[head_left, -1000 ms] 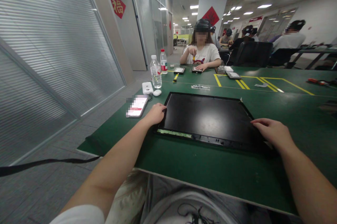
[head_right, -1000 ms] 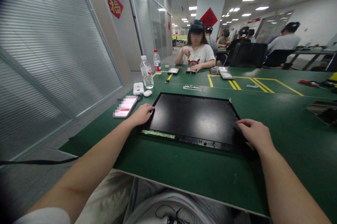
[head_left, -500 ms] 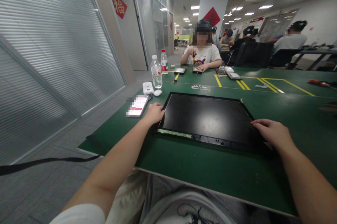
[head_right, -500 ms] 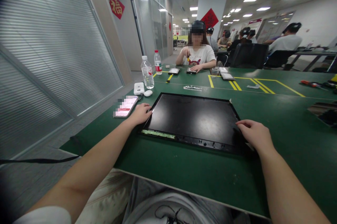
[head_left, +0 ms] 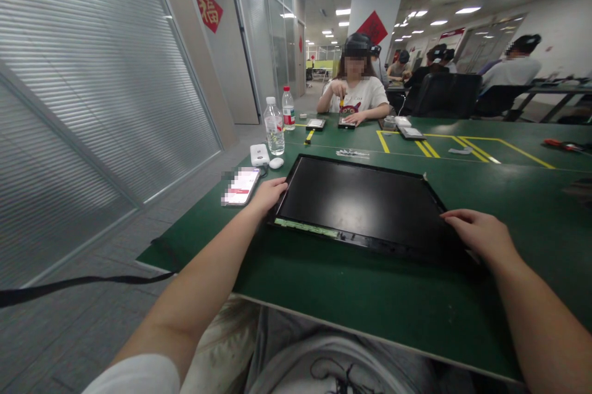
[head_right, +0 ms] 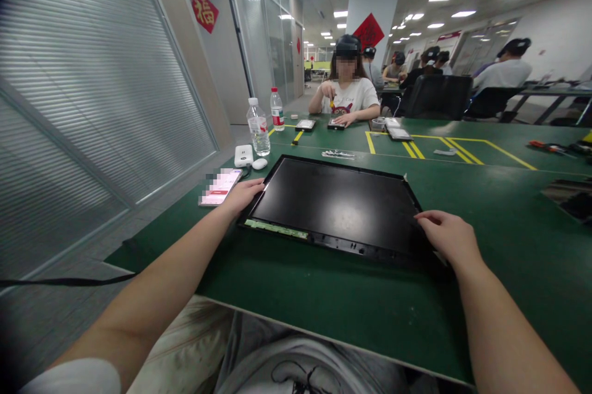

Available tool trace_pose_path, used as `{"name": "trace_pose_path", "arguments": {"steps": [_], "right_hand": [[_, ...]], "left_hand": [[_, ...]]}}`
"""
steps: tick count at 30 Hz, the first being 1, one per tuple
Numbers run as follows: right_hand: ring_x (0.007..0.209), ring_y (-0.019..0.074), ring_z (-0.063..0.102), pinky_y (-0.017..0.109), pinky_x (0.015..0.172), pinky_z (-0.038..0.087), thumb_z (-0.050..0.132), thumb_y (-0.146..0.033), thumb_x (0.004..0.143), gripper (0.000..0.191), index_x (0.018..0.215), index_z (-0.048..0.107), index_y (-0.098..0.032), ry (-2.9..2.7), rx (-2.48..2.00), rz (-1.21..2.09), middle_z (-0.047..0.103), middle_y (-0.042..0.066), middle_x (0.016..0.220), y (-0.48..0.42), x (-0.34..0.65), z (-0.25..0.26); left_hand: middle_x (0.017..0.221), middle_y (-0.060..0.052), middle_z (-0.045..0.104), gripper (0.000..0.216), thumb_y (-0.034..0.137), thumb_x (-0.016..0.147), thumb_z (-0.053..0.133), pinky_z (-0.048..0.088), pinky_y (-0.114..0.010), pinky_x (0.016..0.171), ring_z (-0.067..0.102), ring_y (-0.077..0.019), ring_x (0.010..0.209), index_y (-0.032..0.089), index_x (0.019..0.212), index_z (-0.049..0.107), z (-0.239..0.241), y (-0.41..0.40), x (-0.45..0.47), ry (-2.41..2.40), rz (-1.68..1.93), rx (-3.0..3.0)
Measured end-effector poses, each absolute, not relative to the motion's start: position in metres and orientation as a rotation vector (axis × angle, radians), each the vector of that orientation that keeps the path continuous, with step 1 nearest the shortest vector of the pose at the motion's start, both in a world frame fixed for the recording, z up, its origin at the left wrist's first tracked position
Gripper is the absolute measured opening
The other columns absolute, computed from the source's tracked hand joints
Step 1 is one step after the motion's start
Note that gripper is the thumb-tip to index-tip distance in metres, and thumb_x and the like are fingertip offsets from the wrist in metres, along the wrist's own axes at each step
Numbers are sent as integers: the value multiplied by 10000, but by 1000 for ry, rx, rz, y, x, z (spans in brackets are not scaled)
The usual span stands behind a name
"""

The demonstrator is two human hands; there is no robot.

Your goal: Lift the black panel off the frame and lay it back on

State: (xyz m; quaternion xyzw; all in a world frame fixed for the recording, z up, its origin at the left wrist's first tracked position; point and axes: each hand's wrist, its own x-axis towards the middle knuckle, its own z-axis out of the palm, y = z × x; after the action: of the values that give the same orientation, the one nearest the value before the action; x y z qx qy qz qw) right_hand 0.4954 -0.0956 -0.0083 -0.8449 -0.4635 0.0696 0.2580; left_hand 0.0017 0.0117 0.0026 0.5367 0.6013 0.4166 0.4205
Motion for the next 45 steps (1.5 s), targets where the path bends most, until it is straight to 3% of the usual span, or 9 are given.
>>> {"name": "trace_pose_path", "arguments": {"steps": [4,13,21,26,32,35,39,45], "right_hand": [[897,311,731,405,791,544,628,-429,784,268,790,866,-306,-1246,-2309,197,821,68,897,-95,495,-7],[918,319,736,404,791,547,620,-445,750,274,773,858,-311,-1277,-2292,166,829,71,912,-94,499,-10],[913,321,733,409,802,545,608,-459,745,291,788,853,-309,-1269,-2310,186,820,79,909,-96,495,-7],[937,322,740,405,806,543,608,-452,745,292,792,858,-308,-1273,-2316,169,829,78,925,-94,497,-9],[905,317,744,401,779,546,609,-463,738,294,775,860,-315,-1281,-2292,149,832,69,901,-94,500,-13],[915,317,747,400,794,551,609,-462,736,293,769,859,-314,-1280,-2275,137,837,70,910,-94,501,-14],[931,318,748,403,811,555,615,-455,744,281,772,857,-314,-1257,-2301,153,833,70,919,-94,500,-13],[944,321,750,402,816,556,628,-449,763,283,797,867,-300,-1267,-2298,167,834,74,932,-95,499,-11]], "left_hand": [[964,-93,879,508,256,821,926,671,-376,825,826,-281,854,207,1321,852,8,8,7,1407,1154,1024],[837,-53,850,599,93,904,820,640,-287,631,752,-186,602,177,1492,742,15,7,15,1340,1133,737],[1008,-53,881,803,70,959,773,635,-261,594,745,-148,567,277,1696,532,13,11,13,1131,1104,658],[992,-68,885,672,70,936,815,651,-255,618,799,-174,628,215,1574,661,13,10,14,1014,1063,630],[926,-103,879,426,281,991,821,694,-329,642,832,-253,670,158,1397,776,16,7,19,1065,1016,587],[928,-117,877,413,184,977,815,703,-340,681,837,-252,700,134,1385,768,17,4,16,1058,1039,645],[914,-112,875,466,77,828,919,698,-335,695,833,-245,702,136,1277,809,16,0,11,1052,991,774],[947,-87,885,494,50,754,925,684,-344,743,835,-250,745,177,1226,852,12,0,11,1134,980,897]]}}
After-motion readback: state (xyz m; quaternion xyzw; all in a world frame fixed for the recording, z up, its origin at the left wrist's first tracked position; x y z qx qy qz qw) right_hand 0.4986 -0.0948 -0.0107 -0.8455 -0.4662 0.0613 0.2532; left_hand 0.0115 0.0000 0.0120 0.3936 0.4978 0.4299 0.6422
